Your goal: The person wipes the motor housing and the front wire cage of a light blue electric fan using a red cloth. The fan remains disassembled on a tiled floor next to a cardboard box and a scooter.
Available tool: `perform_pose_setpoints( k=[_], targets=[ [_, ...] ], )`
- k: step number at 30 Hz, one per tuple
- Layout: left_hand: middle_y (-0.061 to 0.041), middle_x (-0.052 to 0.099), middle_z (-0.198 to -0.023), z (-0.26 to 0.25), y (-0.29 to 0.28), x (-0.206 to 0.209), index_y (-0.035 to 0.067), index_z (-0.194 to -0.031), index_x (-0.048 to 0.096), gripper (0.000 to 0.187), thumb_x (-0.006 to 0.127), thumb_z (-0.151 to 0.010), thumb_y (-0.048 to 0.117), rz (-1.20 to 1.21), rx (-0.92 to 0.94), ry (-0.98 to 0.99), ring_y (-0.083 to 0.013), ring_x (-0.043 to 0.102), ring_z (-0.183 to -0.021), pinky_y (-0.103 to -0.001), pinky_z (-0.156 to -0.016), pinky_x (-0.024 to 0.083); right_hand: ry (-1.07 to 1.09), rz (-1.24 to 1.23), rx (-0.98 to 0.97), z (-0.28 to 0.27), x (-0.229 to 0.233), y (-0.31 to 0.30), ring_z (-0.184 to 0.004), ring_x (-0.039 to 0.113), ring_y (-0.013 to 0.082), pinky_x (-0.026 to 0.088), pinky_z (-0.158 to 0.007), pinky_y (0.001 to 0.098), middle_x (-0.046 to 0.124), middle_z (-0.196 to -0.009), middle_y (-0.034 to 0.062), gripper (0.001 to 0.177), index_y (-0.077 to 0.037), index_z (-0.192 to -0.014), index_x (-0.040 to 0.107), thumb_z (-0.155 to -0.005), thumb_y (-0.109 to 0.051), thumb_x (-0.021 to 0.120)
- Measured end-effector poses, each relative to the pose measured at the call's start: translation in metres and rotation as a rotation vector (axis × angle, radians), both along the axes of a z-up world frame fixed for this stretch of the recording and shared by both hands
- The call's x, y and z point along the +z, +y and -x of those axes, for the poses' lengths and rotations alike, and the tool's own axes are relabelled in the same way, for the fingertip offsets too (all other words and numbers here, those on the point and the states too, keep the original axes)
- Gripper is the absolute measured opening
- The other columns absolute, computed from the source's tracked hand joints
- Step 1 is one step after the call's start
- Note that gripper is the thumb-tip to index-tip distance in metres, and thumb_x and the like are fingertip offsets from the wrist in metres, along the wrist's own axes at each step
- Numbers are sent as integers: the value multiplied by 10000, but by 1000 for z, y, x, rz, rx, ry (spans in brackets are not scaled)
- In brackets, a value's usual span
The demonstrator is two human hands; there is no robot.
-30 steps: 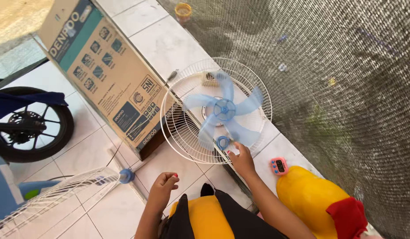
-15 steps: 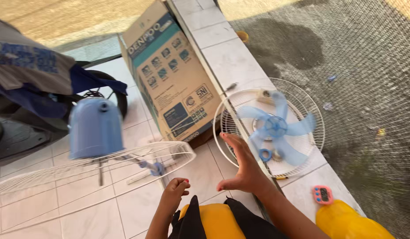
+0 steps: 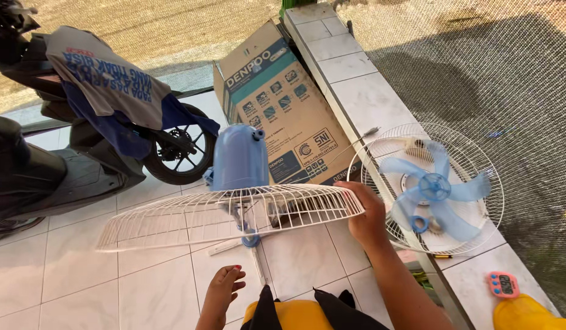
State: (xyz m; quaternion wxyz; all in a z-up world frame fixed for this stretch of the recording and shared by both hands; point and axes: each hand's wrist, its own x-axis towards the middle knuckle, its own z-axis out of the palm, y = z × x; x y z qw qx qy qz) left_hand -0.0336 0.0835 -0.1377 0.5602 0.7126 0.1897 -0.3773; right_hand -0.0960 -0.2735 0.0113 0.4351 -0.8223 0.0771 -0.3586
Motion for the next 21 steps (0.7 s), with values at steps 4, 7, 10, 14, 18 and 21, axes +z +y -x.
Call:
perform_pose_setpoints(
  k=[4,7,10,14,18,21],
  targets=[
    [-54,713,-1258,-12,22,-2,122,-1336,603,462,550,-953,374,-3,67,-34,-216,682,-1094,-411,-959,463,-102,-44,-109,3,-13,13,-916,693,162,532,-829,281,727,-996,75,153,-21,-1108,702,-1006,-58,594],
    [-73,660,-1290,-29,28,5,137,-1414,486,511,573,-933,289,57,285,-113,-240,653,-1103,-439,-962,458,-31,-137,-169,7,-24,13,-828,644,139,503,-761,270,719,-922,70,148,-2,-1091,707,-1004,-50,598],
    [-93,629,-1297,-49,34,16,134,-1464,387,564,547,-927,196,198,540,-232,-241,631,-1117,-441,-981,459,-2,-254,-182,13,-33,13,-785,618,131,489,-709,266,725,-899,76,186,25,-1100,708,-993,-66,587],
    [-102,618,-1281,-38,49,22,8,-1369,473,410,514,-1024,225,195,533,-532,-223,600,-1160,-426,-1028,438,-77,-410,-134,17,-36,21,-836,672,127,541,-787,276,755,-945,82,277,37,-1078,706,-1044,-214,595],
    [-161,660,-1167,-28,61,19,-48,-1244,570,346,512,-1061,240,356,347,-674,-267,620,-1152,-441,-1104,451,-110,-526,-108,26,-27,20,-812,679,158,553,-780,319,770,-941,111,382,34,-1043,719,-1057,-334,618],
    [-221,750,-1057,-34,69,24,-40,-1219,648,401,566,-993,281,579,-35,-489,-321,686,-1119,-460,-1112,464,-120,-542,-150,36,-29,13,-827,727,176,577,-795,330,767,-926,118,344,24,-1021,709,-1034,-309,623]
  ],
)
